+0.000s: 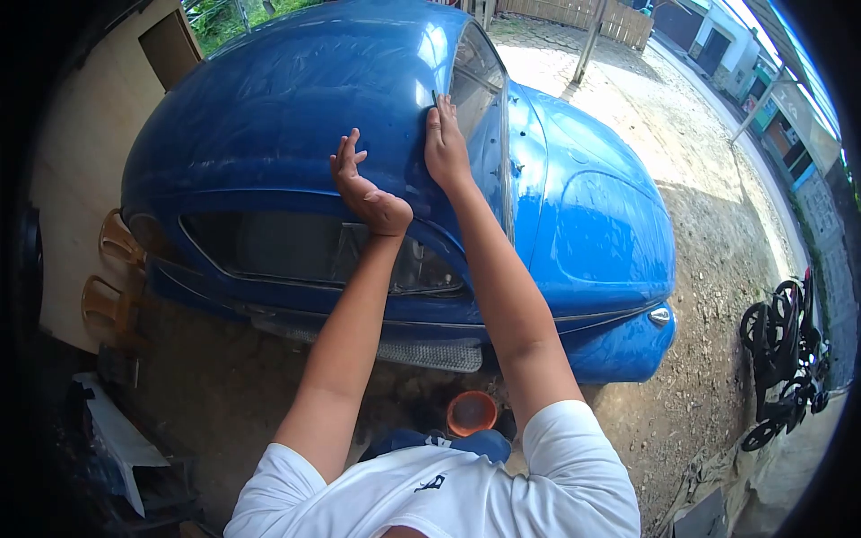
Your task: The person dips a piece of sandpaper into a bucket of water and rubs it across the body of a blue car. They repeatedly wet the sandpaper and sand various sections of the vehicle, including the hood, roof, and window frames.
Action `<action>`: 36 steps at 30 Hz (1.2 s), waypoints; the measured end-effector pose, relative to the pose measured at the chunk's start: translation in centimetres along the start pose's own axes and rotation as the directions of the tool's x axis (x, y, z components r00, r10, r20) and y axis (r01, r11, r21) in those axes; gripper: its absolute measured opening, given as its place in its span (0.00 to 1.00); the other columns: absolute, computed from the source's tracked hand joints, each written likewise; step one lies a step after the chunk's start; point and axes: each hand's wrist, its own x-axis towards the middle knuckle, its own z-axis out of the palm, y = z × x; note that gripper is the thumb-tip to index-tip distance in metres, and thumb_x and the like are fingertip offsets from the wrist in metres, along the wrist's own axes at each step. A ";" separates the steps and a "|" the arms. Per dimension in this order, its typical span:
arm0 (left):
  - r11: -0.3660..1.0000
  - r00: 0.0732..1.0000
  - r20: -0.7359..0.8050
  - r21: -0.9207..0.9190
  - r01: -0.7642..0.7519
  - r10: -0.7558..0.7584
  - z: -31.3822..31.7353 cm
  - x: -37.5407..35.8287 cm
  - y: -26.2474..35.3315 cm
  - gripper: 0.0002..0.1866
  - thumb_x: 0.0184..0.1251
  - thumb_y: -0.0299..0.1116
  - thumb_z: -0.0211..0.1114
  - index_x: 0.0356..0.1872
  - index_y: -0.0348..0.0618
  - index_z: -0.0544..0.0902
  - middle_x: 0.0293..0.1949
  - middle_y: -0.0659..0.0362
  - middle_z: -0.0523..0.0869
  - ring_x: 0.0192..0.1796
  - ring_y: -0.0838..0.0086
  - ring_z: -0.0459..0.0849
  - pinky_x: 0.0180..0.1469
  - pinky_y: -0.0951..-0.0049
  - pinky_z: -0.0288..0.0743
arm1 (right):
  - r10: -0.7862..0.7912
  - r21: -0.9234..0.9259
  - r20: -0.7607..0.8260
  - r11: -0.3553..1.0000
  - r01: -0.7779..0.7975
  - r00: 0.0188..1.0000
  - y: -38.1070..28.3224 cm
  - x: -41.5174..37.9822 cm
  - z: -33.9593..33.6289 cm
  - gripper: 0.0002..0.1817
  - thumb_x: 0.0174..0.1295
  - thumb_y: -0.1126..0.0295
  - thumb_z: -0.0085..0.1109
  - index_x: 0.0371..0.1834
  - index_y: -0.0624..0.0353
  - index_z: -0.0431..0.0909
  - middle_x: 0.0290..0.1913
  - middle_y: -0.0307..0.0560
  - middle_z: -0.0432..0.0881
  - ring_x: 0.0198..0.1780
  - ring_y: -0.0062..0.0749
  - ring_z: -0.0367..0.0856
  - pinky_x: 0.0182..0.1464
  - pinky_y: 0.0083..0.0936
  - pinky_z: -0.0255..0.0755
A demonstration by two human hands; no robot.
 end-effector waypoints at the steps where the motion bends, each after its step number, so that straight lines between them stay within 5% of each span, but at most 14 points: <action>1: 1.000 1.000 0.000 0.011 -0.012 0.012 -0.1 -0.1 -0.1 0.37 0.86 0.58 0.21 0.66 0.35 0.68 0.70 0.42 0.80 0.69 0.47 0.78 0.79 0.43 0.56 | -0.042 0.086 -0.031 0.995 0.045 0.999 0.2 0.7 0.3 0.35 0.86 0.49 0.38 0.85 0.63 0.57 0.86 0.64 0.55 0.88 0.57 0.46 0.87 0.45 0.40; 5: 1.000 1.000 -0.003 -0.005 -0.005 0.005 0.0 -0.2 -0.4 0.38 0.86 0.59 0.21 0.66 0.35 0.68 0.70 0.42 0.79 0.70 0.46 0.77 0.79 0.43 0.58 | -0.197 -0.072 0.241 0.973 0.220 0.950 -1.5 3.8 1.0 0.31 0.87 0.51 0.34 0.85 0.54 0.62 0.86 0.57 0.59 0.88 0.54 0.48 0.87 0.47 0.39; 8: 1.000 1.000 -0.027 -0.027 0.016 -0.017 0.1 -0.5 -0.4 0.36 0.86 0.59 0.22 0.62 0.37 0.69 0.70 0.41 0.79 0.72 0.44 0.75 0.79 0.42 0.57 | -0.293 -0.384 0.411 0.803 0.456 0.863 -2.2 2.2 1.4 0.31 0.86 0.51 0.35 0.85 0.53 0.63 0.86 0.50 0.61 0.88 0.49 0.50 0.87 0.46 0.41; 14: 0.996 0.998 -0.041 -0.085 0.040 -0.043 0.0 -0.3 -0.4 0.33 0.85 0.59 0.25 0.56 0.41 0.71 0.71 0.38 0.78 0.75 0.40 0.73 0.80 0.38 0.53 | -0.199 -0.428 0.590 0.745 0.512 0.783 -2.6 -9.9 -4.6 0.33 0.84 0.51 0.38 0.87 0.50 0.58 0.89 0.44 0.54 0.90 0.43 0.42 0.88 0.49 0.31; 20: 0.994 0.999 -0.003 -0.103 0.036 -0.037 -0.2 0.0 -0.4 0.34 0.85 0.60 0.26 0.54 0.40 0.72 0.69 0.38 0.80 0.74 0.41 0.74 0.80 0.39 0.55 | -0.088 -0.434 0.498 0.836 0.336 0.863 2.9 -18.7 -8.1 0.35 0.81 0.50 0.45 0.87 0.50 0.58 0.89 0.44 0.54 0.90 0.44 0.40 0.88 0.51 0.26; 27: 0.999 0.998 0.056 0.034 -0.024 0.022 -0.1 -0.1 0.5 0.37 0.88 0.56 0.21 0.59 0.35 0.73 0.65 0.43 0.83 0.67 0.47 0.79 0.73 0.48 0.67 | -0.180 -0.480 0.396 0.795 0.370 0.901 -2.5 -14.9 -5.0 0.36 0.74 0.55 0.61 0.84 0.45 0.65 0.85 0.39 0.63 0.88 0.43 0.51 0.87 0.53 0.37; 34: 0.997 0.992 0.117 0.061 -0.050 0.043 0.4 0.1 0.5 0.33 0.89 0.52 0.26 0.49 0.34 0.75 0.60 0.43 0.85 0.66 0.46 0.80 0.68 0.49 0.72 | -0.137 -0.534 0.028 0.835 0.131 0.990 7.8 -26.0 -5.1 0.32 0.74 0.67 0.59 0.82 0.49 0.68 0.84 0.44 0.67 0.87 0.45 0.56 0.86 0.49 0.46; 36: 0.996 0.976 0.201 0.023 -0.086 0.080 -0.1 -0.3 0.4 0.29 0.89 0.48 0.27 0.51 0.35 0.73 0.63 0.43 0.83 0.71 0.47 0.76 0.75 0.45 0.64 | -0.079 -0.556 -0.081 0.831 0.021 0.994 11.6 -30.8 -5.3 0.34 0.72 0.71 0.58 0.82 0.52 0.66 0.84 0.48 0.66 0.86 0.49 0.57 0.85 0.50 0.48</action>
